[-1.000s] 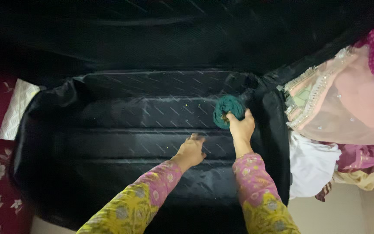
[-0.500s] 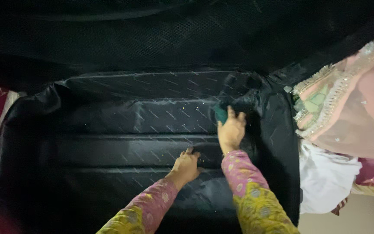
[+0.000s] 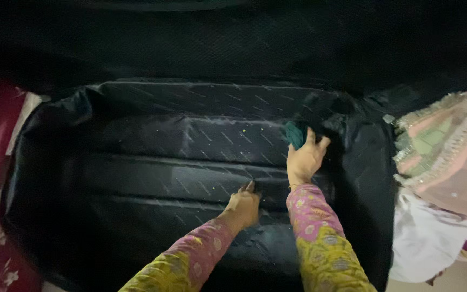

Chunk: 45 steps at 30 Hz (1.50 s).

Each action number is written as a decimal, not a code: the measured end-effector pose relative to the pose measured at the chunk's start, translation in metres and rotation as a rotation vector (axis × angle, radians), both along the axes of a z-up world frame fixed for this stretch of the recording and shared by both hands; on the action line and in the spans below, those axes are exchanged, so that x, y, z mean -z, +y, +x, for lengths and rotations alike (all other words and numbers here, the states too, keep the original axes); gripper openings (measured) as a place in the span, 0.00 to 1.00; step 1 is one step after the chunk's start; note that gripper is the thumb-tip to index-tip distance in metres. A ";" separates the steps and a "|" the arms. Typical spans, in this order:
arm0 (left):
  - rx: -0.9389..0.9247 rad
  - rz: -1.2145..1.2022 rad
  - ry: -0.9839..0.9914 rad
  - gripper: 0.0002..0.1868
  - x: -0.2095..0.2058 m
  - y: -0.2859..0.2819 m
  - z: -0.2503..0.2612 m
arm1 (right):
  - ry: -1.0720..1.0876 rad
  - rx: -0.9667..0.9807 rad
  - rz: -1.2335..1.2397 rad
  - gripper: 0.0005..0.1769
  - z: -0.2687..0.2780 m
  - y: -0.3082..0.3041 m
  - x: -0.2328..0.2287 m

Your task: The person rolls a green piece of clothing and places it into an open black suitcase on the floor.

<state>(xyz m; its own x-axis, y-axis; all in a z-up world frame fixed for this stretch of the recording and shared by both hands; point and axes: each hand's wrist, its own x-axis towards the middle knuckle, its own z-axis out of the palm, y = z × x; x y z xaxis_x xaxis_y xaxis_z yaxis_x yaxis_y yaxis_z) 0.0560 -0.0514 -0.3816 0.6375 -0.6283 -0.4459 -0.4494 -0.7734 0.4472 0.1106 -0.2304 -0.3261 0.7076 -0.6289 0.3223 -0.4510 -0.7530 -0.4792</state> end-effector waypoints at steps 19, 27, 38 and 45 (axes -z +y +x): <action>-0.323 -0.286 -0.229 0.29 -0.024 0.021 0.051 | -0.014 -0.063 -0.044 0.36 0.000 0.009 0.016; -0.261 -0.094 -0.309 0.43 -0.017 0.036 0.037 | 0.073 -0.309 -0.007 0.36 0.059 0.071 0.055; -0.266 -0.109 -0.303 0.38 -0.012 0.056 0.028 | 0.053 -0.011 -0.019 0.37 -0.008 0.014 0.017; -0.291 -0.196 -0.346 0.35 0.005 0.057 0.024 | 0.103 -0.178 0.070 0.33 0.013 0.103 0.049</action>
<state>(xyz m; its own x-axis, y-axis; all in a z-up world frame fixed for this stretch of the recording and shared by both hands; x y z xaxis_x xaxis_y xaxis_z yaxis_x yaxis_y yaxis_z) 0.0805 0.0060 -0.3865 0.8891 -0.4527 -0.0679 -0.3748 -0.8051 0.4597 0.1231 -0.1274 -0.3754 0.8362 -0.5094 0.2030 -0.3630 -0.7917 -0.4914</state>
